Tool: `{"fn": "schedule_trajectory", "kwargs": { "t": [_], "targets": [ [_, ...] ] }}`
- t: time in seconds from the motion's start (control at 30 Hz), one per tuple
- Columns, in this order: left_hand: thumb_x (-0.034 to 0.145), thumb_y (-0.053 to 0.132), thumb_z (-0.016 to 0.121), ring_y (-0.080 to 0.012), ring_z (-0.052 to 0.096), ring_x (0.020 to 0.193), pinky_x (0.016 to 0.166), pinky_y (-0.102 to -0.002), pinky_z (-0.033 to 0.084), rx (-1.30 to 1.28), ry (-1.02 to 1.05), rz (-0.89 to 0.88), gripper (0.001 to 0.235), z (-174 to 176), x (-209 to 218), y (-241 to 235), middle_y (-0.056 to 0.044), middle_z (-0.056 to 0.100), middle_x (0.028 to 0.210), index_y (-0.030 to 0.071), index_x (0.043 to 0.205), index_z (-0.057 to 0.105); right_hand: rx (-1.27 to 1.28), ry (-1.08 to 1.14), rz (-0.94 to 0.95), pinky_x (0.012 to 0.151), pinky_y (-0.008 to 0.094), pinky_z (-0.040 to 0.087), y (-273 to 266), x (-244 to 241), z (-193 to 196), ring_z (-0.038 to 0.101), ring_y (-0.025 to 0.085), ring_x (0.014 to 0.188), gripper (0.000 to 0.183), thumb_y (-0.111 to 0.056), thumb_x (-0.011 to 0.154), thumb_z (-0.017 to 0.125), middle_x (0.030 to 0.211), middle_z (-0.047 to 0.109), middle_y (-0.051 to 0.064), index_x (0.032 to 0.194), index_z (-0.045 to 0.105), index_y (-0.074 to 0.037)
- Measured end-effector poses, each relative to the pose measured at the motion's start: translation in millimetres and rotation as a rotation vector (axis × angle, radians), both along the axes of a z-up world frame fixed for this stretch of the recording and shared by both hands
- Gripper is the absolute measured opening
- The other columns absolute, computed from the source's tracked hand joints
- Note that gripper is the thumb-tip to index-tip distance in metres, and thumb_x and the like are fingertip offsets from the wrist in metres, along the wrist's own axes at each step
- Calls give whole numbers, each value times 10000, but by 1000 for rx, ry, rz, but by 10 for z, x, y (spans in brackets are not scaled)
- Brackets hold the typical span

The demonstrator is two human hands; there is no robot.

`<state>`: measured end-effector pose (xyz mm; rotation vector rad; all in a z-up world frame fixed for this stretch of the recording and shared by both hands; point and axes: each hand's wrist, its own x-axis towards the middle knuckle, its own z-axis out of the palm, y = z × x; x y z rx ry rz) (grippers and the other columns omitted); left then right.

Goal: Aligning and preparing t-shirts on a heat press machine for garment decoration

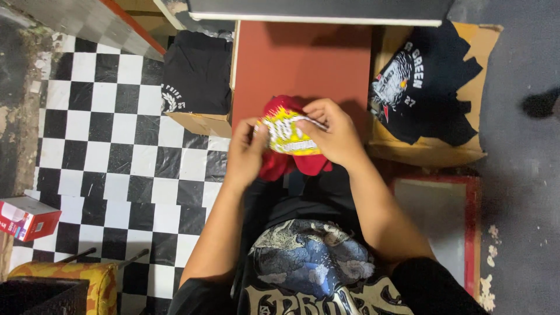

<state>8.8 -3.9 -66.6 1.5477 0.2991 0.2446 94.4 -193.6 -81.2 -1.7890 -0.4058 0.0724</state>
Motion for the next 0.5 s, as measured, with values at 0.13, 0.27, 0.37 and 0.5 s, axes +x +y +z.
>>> {"fn": "schedule_trajectory", "kwargs": {
  "t": [0.13,0.27,0.37,0.5],
  "targets": [
    [1092,189,541,-133,556,940,853,-289,495,-47,-72,25,230,127,49,-9,-56,616,978,14,1212,629,-88,-111,-37,689,372,568,121,-27,105,739,307,784,149,-161,901,833,818,730,127,975,747,-65],
    [1007,164,678,-177,621,924,846,-330,541,-28,-16,34,249,151,63,-9,-93,638,995,25,1202,612,-56,-281,-141,673,357,537,284,27,101,673,275,734,182,-211,894,852,761,639,84,922,716,-93],
    [982,117,717,-180,618,933,849,-323,533,7,-31,69,255,49,42,41,-93,628,996,28,1188,596,-49,-201,-58,728,411,547,317,-13,167,690,325,823,220,-217,885,847,832,665,122,990,708,-81],
    [1052,136,625,-167,630,883,810,-286,524,7,-65,220,162,89,74,186,-88,653,980,28,1171,598,-142,-2,188,848,540,541,261,37,214,697,456,1002,382,-196,851,825,1007,726,250,1166,688,-29]
  ]
}}
